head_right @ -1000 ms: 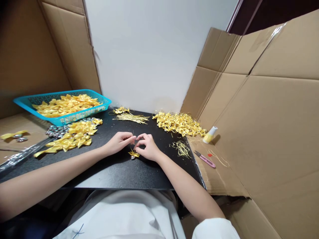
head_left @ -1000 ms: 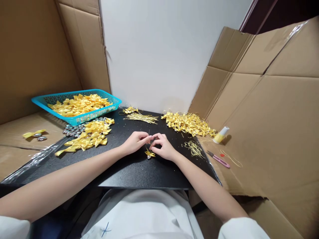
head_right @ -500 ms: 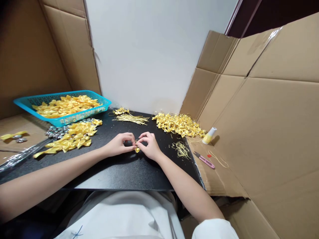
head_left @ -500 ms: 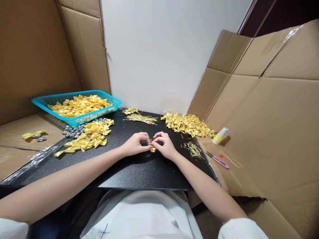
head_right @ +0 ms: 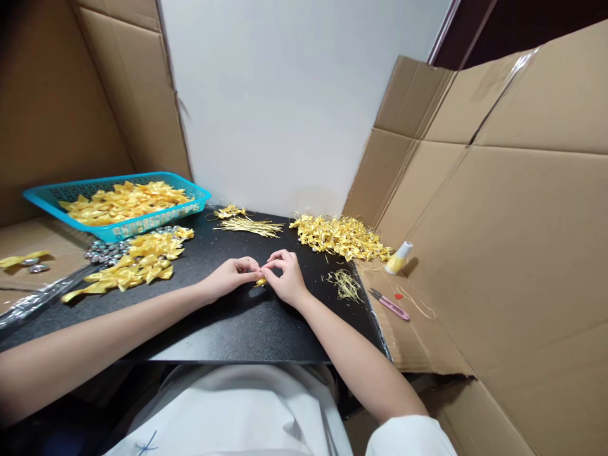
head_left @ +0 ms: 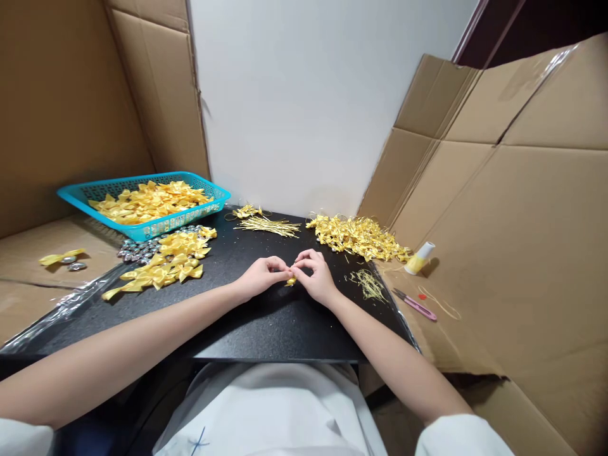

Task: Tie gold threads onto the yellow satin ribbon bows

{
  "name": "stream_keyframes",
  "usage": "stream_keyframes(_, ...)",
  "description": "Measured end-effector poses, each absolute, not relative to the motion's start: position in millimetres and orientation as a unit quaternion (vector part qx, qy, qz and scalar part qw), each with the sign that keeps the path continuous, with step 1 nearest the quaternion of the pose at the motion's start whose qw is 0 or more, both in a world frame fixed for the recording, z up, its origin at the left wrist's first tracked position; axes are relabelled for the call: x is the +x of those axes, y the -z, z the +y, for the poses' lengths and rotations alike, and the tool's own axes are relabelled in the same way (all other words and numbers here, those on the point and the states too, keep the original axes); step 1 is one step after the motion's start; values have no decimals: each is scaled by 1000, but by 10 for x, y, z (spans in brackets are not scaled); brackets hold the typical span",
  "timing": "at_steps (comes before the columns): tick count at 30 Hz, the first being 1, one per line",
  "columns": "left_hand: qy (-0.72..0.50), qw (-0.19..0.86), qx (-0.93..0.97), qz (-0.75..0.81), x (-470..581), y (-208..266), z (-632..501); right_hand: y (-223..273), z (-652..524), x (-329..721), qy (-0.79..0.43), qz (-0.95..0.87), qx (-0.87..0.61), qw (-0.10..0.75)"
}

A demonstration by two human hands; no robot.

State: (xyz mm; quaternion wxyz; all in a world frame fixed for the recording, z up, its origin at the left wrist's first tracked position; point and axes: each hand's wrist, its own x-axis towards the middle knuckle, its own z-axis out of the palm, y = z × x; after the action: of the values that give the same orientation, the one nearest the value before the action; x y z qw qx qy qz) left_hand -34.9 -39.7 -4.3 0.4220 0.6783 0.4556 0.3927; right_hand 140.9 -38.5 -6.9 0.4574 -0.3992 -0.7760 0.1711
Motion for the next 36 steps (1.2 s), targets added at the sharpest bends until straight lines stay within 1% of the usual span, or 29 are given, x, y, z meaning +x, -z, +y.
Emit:
stream_keyframes(7,-368,499,657,429,-336,10,-414,77,-378,1408,-181,-766,-393,475)
stream_keyframes(12,-371,507,655,419,-318,-11,-443,74,-378,1404,-194,-765,-395,470)
stream_keyframes(20,-395,475,650,443,-295,5,-436,44,-373,1429,-172,-774,-387,471)
stream_keyframes(25,-397,404,698,437,-319,-12,-449,17,-383,1444,-165,-784,-397,447)
stream_keyframes(29,-386,364,737,419,-340,-14,-428,-3,-402,1453,-131,-801,-371,452)
stream_keyframes(33,-374,358,755,403,-355,-12,-406,-10,-413,1473,-82,-819,-351,447)
stream_keyframes(36,-361,357,766,393,-368,-9,-397,-14,-417,1493,-46,-835,-345,426)
